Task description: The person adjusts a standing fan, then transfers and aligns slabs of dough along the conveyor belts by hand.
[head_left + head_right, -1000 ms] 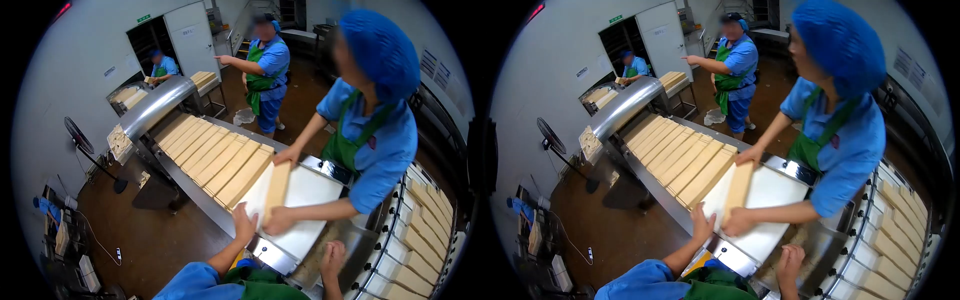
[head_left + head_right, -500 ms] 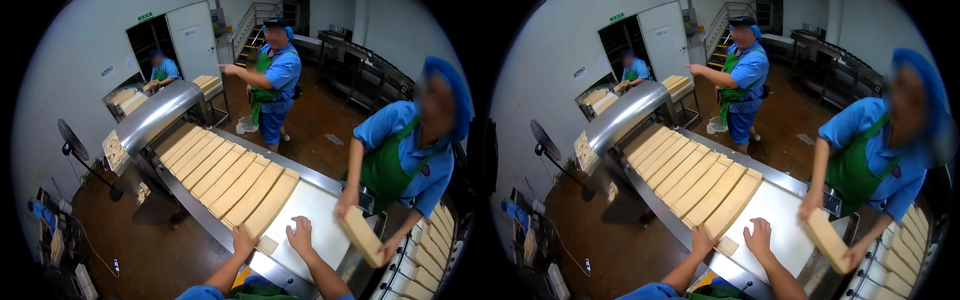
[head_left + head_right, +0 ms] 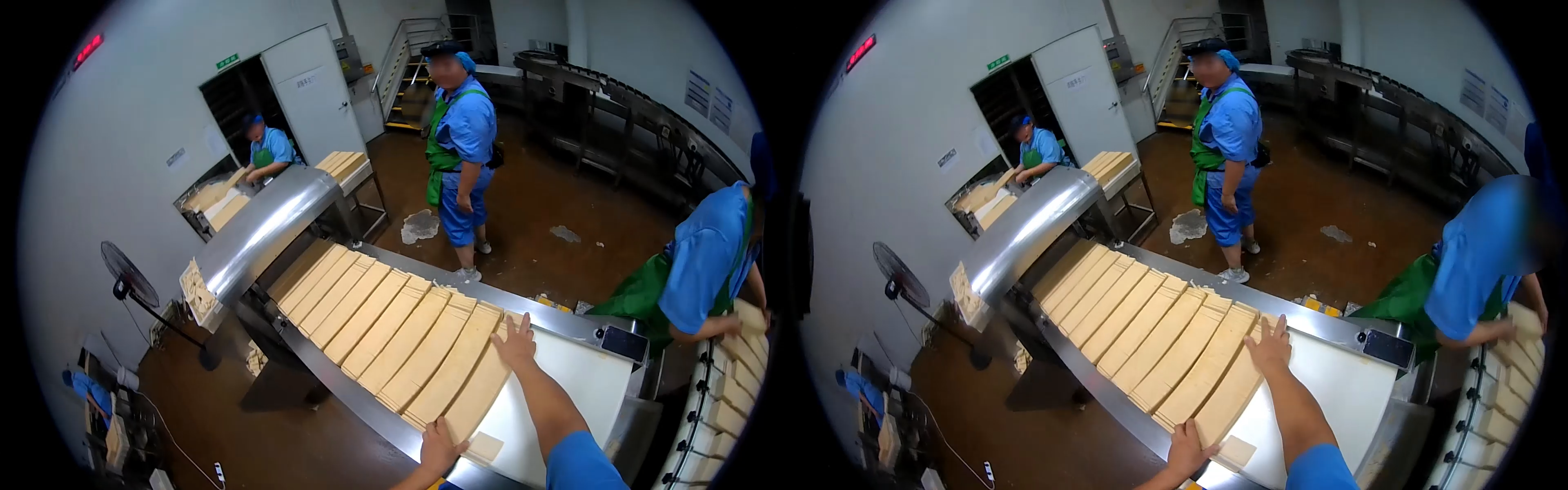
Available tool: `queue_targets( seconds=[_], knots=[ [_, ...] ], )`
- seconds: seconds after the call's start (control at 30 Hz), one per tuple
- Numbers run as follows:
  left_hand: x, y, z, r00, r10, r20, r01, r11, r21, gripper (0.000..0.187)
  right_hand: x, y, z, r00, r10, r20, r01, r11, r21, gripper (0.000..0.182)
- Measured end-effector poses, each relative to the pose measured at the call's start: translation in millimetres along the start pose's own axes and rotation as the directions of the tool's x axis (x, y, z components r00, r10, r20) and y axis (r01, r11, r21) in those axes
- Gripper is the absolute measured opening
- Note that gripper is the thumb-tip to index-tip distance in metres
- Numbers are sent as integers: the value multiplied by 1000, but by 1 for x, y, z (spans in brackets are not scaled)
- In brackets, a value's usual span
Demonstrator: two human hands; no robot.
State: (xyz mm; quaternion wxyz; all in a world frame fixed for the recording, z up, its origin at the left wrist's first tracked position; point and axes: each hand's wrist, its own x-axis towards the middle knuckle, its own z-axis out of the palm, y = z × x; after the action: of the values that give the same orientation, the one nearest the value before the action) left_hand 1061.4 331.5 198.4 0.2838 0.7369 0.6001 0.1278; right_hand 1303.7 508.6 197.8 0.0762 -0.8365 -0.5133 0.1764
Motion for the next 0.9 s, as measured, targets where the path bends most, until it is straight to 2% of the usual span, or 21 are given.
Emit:
queue_targets(
  seconds=[0.07,0.13,0.2,0.23,0.33,0.4,0.47,0.5,0.57,0.6,0.67,0.7,0.73,0.8,0.83,0.9],
  knots=[
    [3,5,-1,996,-61,61,58,997,59,84,-10,-7,-2,1000,20,-7,-20,999,33,77],
    [6,7,0,998,-27,65,23,998,66,84,-15,-5,-3,999,27,-18,-26,999,36,77],
    [6,14,-4,993,-74,92,62,990,124,85,-13,0,0,997,15,-82,-11,999,42,82],
    [2,6,8,975,-63,212,12,972,235,89,-16,-2,-8,997,59,-50,-55,996,71,84],
    [5,-2,22,977,-49,205,5,977,212,91,-26,2,-24,990,143,-11,-140,981,135,87],
    [0,-8,37,989,-51,137,20,976,216,89,-37,16,-25,983,181,8,-180,970,162,89],
    [11,-24,55,961,53,271,-98,983,155,78,-46,38,-21,966,236,-103,-221,965,141,88],
    [7,-21,62,966,26,256,-67,986,151,78,-51,52,-21,958,268,-99,-251,955,157,87],
    [3,-7,71,981,191,15,-188,944,269,65,-63,80,-36,932,351,-92,-331,926,181,88],
    [3,3,56,985,171,3,-166,949,267,65,-74,90,-49,911,403,-85,-382,904,192,89],
    [8,34,17,922,266,282,-275,961,-8,81,-95,111,-80,870,493,-8,-476,845,245,90],
    [13,28,32,918,327,226,-314,945,-90,81,-96,125,-84,872,490,-14,-472,848,241,90],
    [15,30,31,918,327,224,-313,945,-95,81,-100,141,-85,865,501,-15,-477,833,280,90],
    [22,38,25,879,272,392,-251,962,-105,84,-105,154,-82,856,517,-16,-486,815,317,91],
    [21,55,9,862,128,491,-149,989,5,88,-101,154,-77,839,543,-47,-505,807,307,90],
    [20,54,22,868,131,480,-157,988,15,85,-91,159,-59,818,569,-80,-526,798,295,89]
  ],
)
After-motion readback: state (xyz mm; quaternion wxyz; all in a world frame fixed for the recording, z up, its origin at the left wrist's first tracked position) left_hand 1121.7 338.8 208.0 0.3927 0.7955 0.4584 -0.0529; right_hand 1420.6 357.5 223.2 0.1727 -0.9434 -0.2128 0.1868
